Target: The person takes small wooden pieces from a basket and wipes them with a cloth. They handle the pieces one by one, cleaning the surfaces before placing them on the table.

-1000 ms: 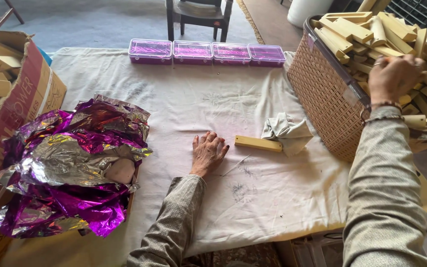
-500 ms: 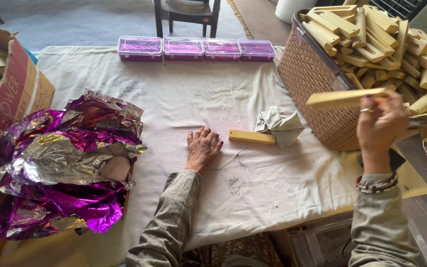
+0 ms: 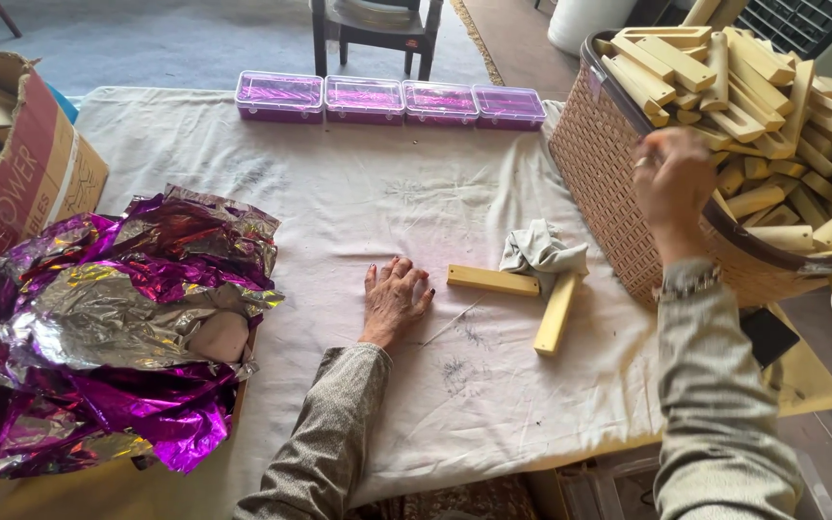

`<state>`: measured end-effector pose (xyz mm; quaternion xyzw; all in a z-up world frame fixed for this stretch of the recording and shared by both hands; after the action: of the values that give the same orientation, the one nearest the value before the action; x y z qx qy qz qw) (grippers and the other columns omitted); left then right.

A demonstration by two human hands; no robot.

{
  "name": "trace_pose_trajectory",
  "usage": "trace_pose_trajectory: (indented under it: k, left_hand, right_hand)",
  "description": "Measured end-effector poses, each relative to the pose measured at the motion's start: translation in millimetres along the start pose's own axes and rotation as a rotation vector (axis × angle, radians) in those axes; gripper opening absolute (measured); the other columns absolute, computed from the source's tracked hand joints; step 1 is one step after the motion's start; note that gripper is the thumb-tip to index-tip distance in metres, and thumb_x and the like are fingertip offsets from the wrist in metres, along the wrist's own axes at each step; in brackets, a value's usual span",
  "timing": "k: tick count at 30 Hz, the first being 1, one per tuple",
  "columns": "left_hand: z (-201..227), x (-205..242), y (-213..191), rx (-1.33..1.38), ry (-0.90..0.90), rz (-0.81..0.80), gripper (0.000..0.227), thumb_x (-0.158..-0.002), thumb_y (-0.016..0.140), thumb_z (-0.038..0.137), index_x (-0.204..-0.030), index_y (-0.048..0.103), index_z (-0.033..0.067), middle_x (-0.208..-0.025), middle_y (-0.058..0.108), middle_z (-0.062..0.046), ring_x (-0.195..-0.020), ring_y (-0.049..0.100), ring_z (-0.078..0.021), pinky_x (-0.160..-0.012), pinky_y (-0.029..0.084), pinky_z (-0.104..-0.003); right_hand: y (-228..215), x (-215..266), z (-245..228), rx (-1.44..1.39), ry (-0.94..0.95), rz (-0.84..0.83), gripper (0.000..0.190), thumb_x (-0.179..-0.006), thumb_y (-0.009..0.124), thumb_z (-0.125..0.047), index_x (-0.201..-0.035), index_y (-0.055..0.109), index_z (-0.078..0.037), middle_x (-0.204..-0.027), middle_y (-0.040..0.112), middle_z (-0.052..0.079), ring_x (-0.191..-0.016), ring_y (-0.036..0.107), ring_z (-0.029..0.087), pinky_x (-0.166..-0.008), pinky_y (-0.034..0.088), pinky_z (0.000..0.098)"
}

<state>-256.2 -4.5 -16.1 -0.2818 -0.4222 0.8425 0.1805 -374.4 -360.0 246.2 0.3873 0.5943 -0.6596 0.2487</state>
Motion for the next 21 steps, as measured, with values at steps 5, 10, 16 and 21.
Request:
trace_pose_trajectory:
  k: [5, 10, 16, 21]
  left_hand:
    - [1.3, 1.3, -1.5, -0.004, -0.002, -0.003, 0.036, -0.089, 0.069, 0.043, -0.120, 0.069, 0.0244, -0.138, 0.056, -0.003, -0.142, 0.041, -0.0230, -0.120, 0.018, -0.057]
    - [-5.6, -0.7, 13.6, -0.051, 0.002, -0.009, 0.038, -0.090, 0.069, 0.044, -0.122, 0.066, 0.0239, -0.140, 0.054, -0.005, -0.141, 0.040, -0.0241, -0.120, 0.019, -0.058]
    - [-2.3, 0.3, 9.1, -0.097, -0.004, -0.044, 0.042, -0.091, 0.067, 0.047, -0.126, 0.063, 0.0230, -0.142, 0.053, -0.005, -0.141, 0.040, -0.0242, -0.120, 0.019, -0.059]
    - [7.3, 3.9, -5.5, -0.056, 0.001, -0.024, 0.040, -0.090, 0.068, 0.043, -0.125, 0.064, 0.0231, -0.141, 0.053, -0.006, -0.142, 0.039, -0.0248, -0.120, 0.017, -0.058]
  right_hand:
    - [48.0, -62.5, 68.7, 0.172, 0.078, 0.008, 0.014, -0.102, 0.072, -0.017, -0.113, 0.074, -0.009, -0.132, 0.064, 0.017, -0.130, 0.052, 0.037, -0.108, 0.042, 0.0532]
    - [112.9, -107.4, 133.7, 0.292, 0.106, -0.063, 0.042, -0.092, 0.077, -0.028, -0.132, 0.068, -0.015, -0.167, 0.037, 0.025, -0.151, 0.024, 0.052, -0.114, 0.013, 0.0762]
    - [156.7, -131.1, 152.0, 0.355, 0.323, -0.312, 0.068, -0.087, 0.069, -0.056, -0.150, 0.051, -0.036, -0.171, 0.018, 0.019, -0.155, 0.001, 0.047, -0.113, -0.006, 0.0795]
    - [191.0, -138.1, 195.5, 0.480, 0.469, -0.425, 0.078, -0.080, 0.060, -0.072, -0.150, 0.038, -0.047, -0.168, 0.011, 0.014, -0.152, 0.001, 0.045, -0.108, -0.008, 0.0807]
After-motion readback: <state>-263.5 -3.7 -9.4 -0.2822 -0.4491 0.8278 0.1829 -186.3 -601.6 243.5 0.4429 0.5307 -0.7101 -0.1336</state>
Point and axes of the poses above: each hand's wrist, its own x-axis away from the middle knuckle, its own y-axis out of the palm, z = x × y, the point moved 8 cm from there along -x, towards the middle knuckle
